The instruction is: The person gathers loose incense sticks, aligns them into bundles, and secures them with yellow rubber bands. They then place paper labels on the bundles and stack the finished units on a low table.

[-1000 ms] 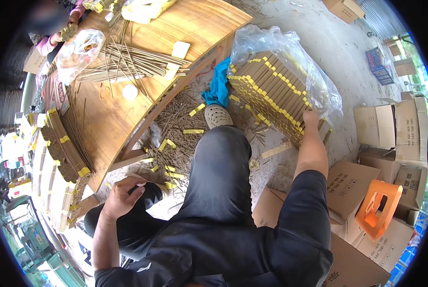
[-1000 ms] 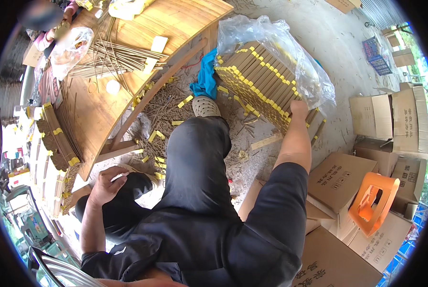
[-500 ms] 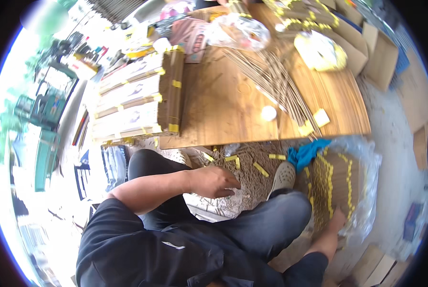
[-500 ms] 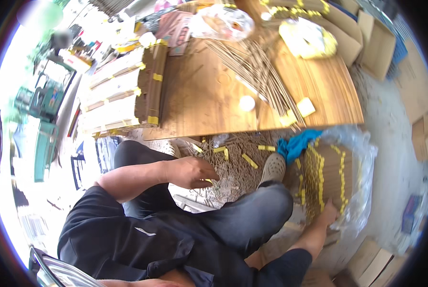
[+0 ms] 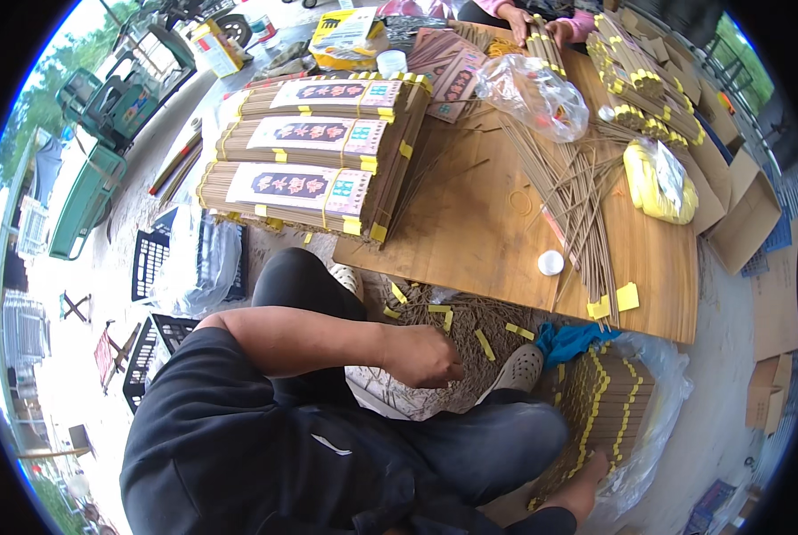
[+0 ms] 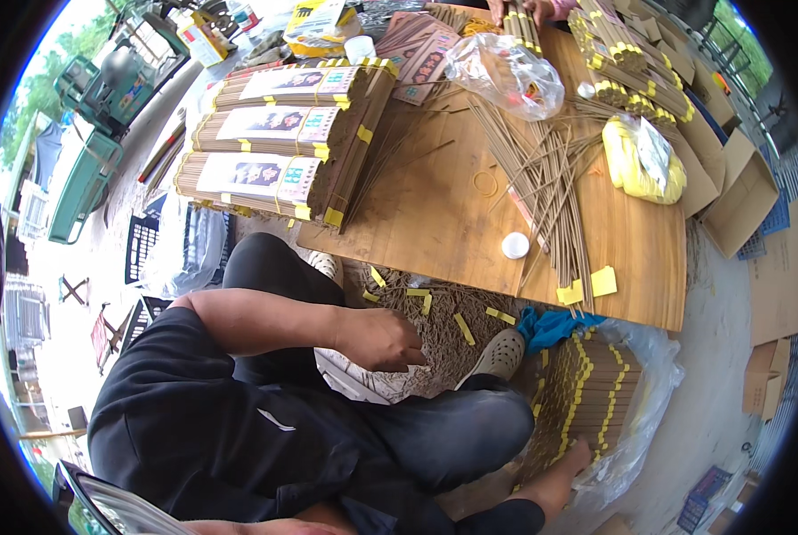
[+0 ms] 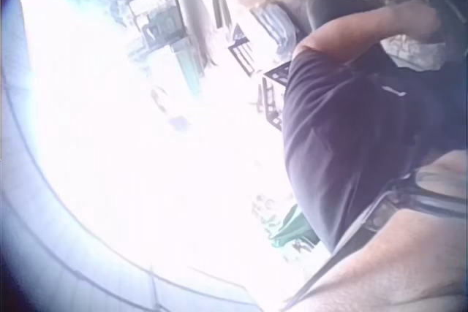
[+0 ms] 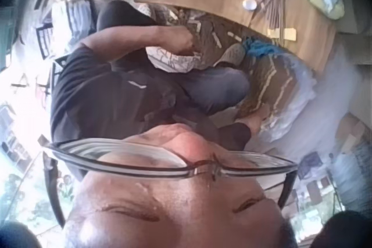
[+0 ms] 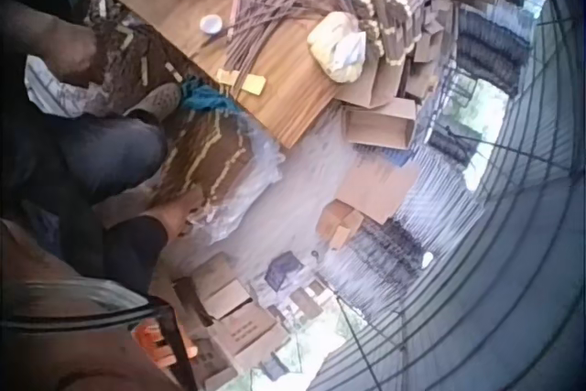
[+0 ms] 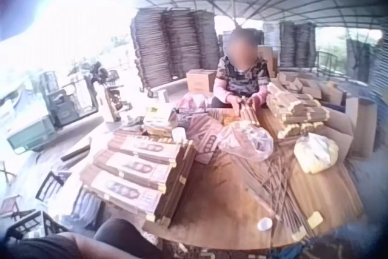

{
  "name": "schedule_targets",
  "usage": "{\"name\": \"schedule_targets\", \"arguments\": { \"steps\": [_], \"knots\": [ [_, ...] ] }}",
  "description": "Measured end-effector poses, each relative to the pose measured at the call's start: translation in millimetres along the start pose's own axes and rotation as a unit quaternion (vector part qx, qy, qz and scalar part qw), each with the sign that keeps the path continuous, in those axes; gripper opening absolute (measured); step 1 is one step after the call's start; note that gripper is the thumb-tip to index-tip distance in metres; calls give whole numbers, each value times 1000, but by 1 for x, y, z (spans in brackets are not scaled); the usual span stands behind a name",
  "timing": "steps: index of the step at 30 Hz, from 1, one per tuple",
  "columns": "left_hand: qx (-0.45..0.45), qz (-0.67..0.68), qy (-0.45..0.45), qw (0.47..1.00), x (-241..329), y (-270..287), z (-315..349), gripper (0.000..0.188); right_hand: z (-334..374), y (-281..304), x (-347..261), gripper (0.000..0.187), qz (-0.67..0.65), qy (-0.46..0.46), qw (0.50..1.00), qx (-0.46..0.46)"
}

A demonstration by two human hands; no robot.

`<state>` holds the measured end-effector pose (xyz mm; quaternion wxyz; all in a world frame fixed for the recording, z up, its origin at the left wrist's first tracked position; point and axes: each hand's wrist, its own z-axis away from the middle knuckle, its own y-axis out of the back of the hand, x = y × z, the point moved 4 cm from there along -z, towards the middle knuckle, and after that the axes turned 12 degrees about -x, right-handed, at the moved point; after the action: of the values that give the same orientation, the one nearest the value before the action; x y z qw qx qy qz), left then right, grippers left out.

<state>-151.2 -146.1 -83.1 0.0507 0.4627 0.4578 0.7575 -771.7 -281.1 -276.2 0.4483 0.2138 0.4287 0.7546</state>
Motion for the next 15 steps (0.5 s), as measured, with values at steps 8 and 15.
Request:
{"name": "schedule_targets", "arguments": {
  "steps": [8, 15],
  "knots": [
    [6, -7, -6, 1000, -5, -14, -1, 16, 4, -3, -6, 83, -52, 14, 998, -26],
    [-16, -21, -3, 1000, -2, -19, -2, 16, -3, -6, -6, 80, -114, 22, 992, -52]
  ]
}}
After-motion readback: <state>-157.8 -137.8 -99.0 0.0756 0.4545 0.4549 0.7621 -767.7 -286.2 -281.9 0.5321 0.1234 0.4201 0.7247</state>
